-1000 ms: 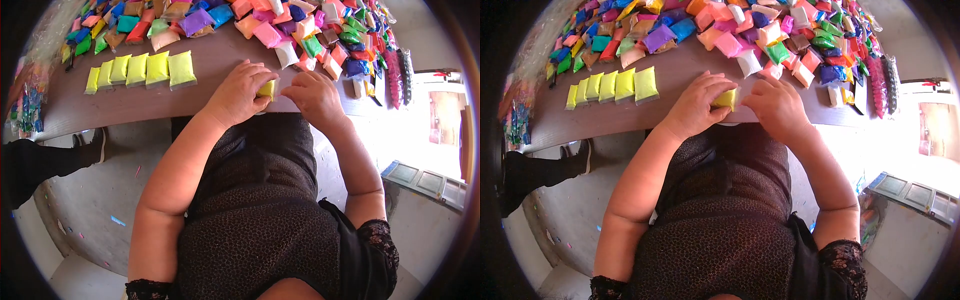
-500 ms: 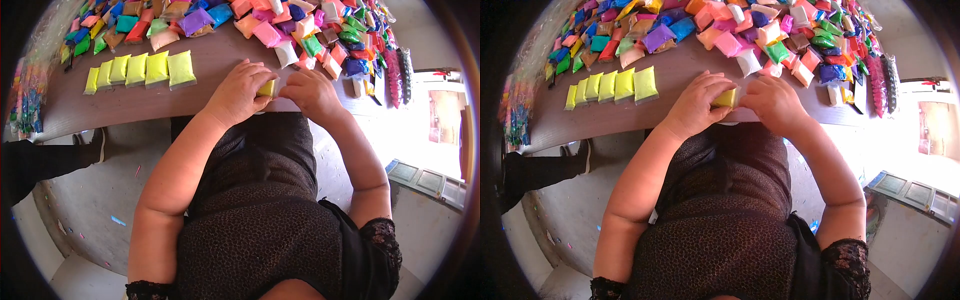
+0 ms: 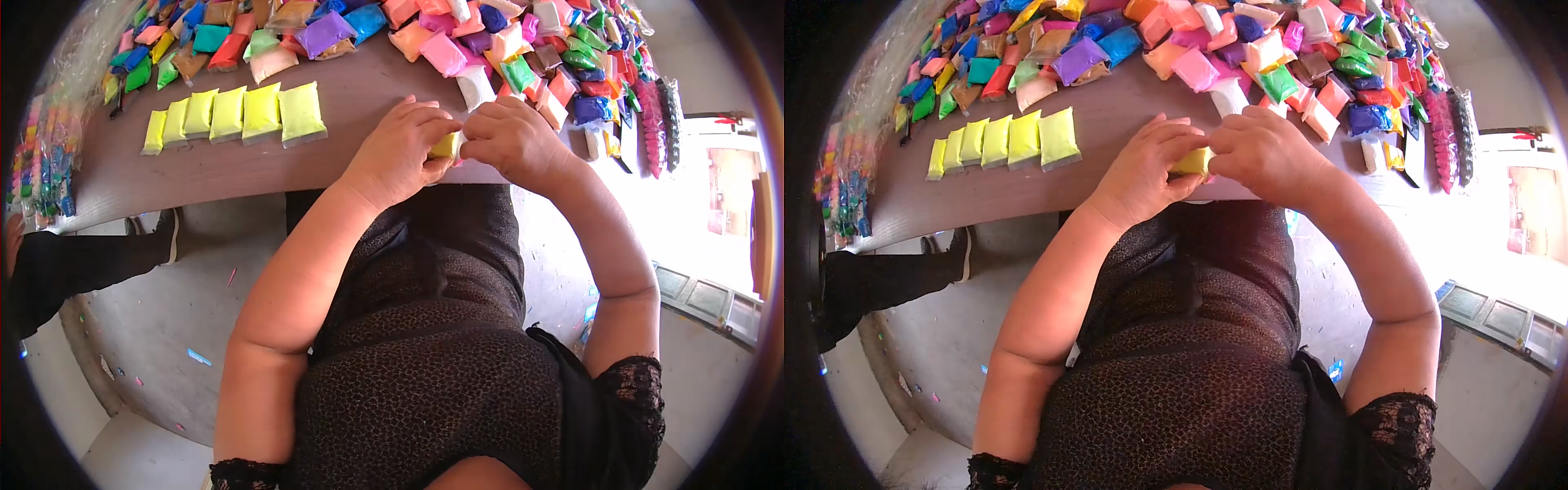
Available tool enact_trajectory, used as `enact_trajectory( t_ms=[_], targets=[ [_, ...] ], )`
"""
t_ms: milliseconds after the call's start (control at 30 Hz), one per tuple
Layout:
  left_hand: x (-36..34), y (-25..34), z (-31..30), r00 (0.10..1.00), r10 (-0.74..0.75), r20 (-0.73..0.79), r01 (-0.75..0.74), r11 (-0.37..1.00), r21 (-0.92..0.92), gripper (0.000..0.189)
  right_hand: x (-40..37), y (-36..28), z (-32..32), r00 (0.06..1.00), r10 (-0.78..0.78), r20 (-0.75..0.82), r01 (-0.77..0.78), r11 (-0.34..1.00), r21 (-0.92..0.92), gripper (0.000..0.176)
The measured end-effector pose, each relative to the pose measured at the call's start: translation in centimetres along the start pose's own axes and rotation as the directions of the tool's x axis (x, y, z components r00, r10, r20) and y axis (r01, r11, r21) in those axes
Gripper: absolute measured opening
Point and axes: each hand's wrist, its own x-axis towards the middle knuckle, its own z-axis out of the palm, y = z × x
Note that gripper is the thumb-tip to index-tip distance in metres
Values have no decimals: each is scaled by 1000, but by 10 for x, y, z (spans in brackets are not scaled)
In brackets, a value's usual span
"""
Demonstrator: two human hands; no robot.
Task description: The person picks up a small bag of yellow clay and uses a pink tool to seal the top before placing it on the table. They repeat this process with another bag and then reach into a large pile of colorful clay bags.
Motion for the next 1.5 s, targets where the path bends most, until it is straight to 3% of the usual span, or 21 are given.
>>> enact_trajectory(
  t_ms=[533,633,800,1033,1200,1500],
  targets=[
    [-1,-1,1,1000,13,9,-13,1000,10,45,-7,2,-6,998,-27,52,28,999,-19,6],
    [0,-1,0,1000,17,13,-17,1000,8,45,-13,3,-8,998,-11,-56,12,1000,9,11],
    [0,-1,0,1000,17,2,-17,1000,-3,44,-28,4,-1,982,178,-67,-182,982,-53,11],
    [-1,1,-1,1000,20,1,-20,1000,13,44,-29,-6,0,960,254,-116,-258,966,-20,12],
    [-1,4,-3,1000,19,7,-19,1000,19,47,-28,-21,-4,897,416,-151,-424,906,-21,9],
    [-2,3,0,999,32,-10,-32,999,43,45,-27,-24,7,909,360,-209,-369,929,-4,9]
  ],
)
